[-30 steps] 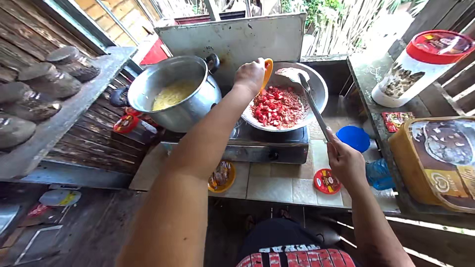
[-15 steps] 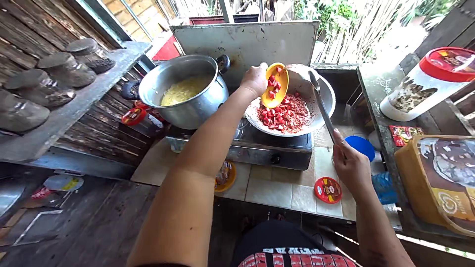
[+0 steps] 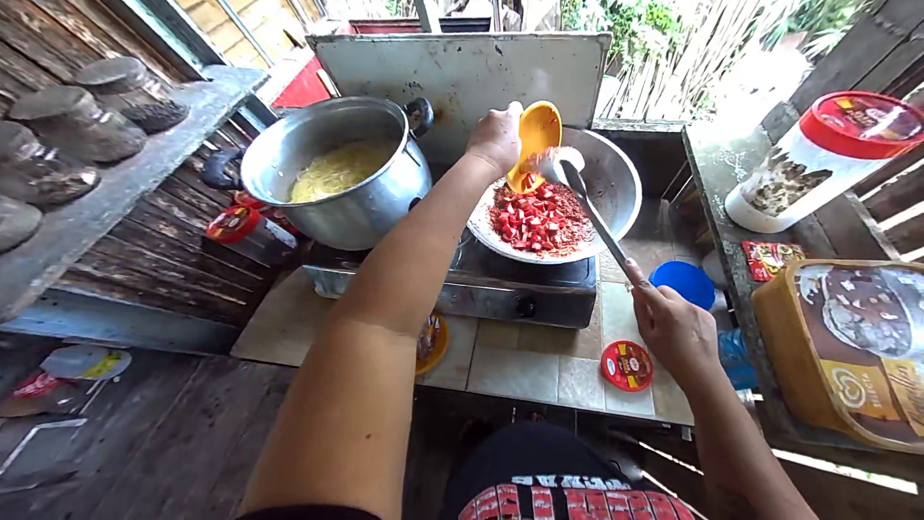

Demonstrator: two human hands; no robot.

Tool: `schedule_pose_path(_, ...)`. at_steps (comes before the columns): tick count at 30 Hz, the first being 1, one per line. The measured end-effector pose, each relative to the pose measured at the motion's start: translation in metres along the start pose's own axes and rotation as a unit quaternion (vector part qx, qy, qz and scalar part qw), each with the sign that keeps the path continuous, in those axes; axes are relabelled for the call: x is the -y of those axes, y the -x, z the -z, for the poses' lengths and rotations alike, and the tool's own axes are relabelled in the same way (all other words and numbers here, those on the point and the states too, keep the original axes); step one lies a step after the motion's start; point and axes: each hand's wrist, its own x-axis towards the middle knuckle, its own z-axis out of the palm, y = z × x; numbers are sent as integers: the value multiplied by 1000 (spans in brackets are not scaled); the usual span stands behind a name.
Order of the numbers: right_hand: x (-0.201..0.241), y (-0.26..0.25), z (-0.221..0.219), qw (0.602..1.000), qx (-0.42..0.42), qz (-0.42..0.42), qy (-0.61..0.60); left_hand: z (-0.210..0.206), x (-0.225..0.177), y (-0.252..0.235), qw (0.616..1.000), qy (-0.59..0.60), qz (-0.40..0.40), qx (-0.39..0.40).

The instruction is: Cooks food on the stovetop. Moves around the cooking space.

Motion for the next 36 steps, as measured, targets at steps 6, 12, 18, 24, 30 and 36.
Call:
schedule_pose_path(6, -7, 10, 3, 998, -52, 1, 19, 4, -6, 0, 1000, -18, 7, -12)
schedule_pose_path(12, -2, -8, -9, 998, -47, -37, 17, 2, -16, 5, 999, -25, -26, -2)
schedule_pose_path(18, -10, 38, 57, 991, 110, -54, 46, 55, 11, 20, 992, -25, 7, -121)
schedule_pose_path(24, 13, -8, 46, 978, 191, -70, 52, 112, 105, 44, 955, 202, 50, -212)
schedule_pose_path(30, 26, -37, 44, 991, 120, -28, 61, 145, 204, 146, 869, 377, 134, -291)
schedule_pose_path(36, 110, -84, 7, 967, 210, 24, 145, 110, 336, 279, 829, 378, 240, -335)
